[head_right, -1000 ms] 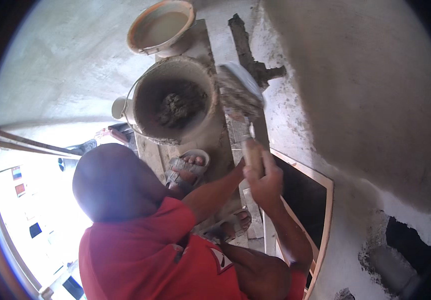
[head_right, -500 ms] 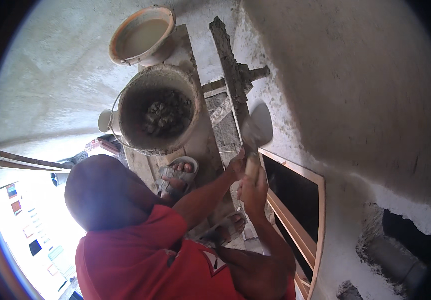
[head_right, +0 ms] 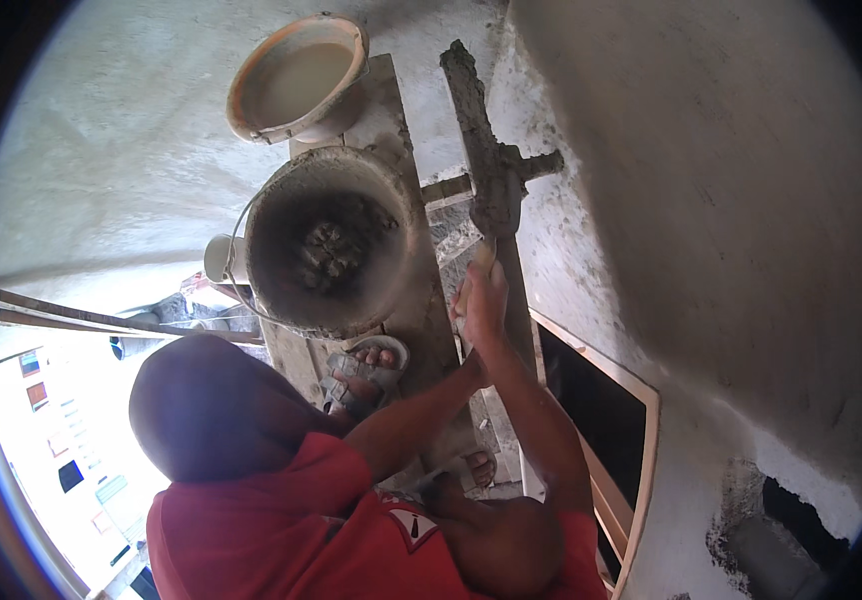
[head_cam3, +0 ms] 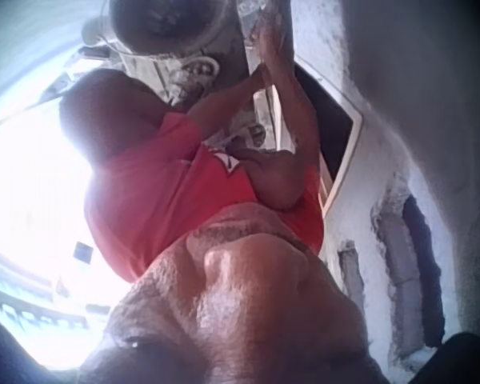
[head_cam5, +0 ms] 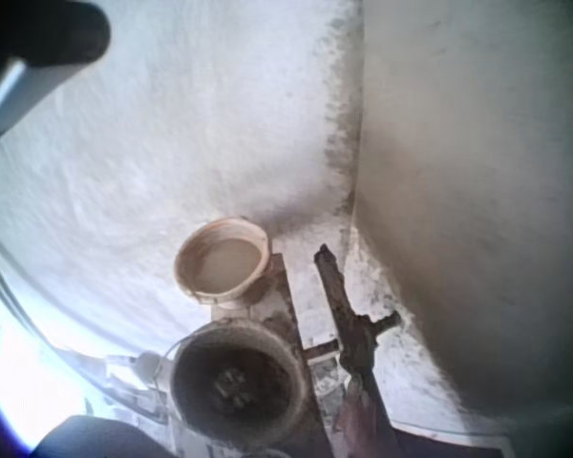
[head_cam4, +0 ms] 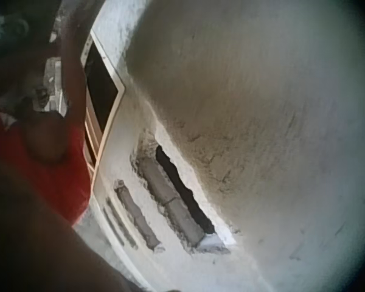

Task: The person applies plaster to a wall using a trowel and then smooths it with a long straight edge while standing on scaffolding.

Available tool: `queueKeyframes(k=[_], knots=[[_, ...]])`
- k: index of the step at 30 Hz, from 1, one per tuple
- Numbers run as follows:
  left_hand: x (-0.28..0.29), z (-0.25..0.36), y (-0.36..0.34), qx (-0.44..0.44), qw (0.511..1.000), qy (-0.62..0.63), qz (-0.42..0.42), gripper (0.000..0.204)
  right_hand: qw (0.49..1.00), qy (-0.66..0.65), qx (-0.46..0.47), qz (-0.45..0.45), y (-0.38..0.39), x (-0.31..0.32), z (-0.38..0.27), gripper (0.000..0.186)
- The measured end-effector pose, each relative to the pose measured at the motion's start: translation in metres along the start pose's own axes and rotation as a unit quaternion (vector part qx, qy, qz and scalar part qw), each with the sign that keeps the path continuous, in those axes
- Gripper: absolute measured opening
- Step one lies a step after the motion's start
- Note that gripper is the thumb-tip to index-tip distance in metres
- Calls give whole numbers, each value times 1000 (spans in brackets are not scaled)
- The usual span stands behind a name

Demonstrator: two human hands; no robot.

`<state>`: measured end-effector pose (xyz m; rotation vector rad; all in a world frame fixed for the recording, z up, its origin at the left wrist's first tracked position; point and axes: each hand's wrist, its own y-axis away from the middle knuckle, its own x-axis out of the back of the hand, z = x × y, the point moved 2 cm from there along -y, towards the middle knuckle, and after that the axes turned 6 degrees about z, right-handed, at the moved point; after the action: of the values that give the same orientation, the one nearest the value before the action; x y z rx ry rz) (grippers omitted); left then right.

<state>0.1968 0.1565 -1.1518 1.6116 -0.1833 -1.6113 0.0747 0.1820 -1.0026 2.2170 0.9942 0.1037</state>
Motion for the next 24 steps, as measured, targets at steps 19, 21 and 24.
queueKeyframes(k=[19,21,24], knots=[[-31,23,11,26,990,94,103,31,970,183,139,-76,76,9,-72,14],[-26,27,11,14,993,86,79,31,962,221,144,-74,98,8,-79,23],[-28,27,8,8,995,85,50,31,777,487,383,-110,123,-1,-83,42]])
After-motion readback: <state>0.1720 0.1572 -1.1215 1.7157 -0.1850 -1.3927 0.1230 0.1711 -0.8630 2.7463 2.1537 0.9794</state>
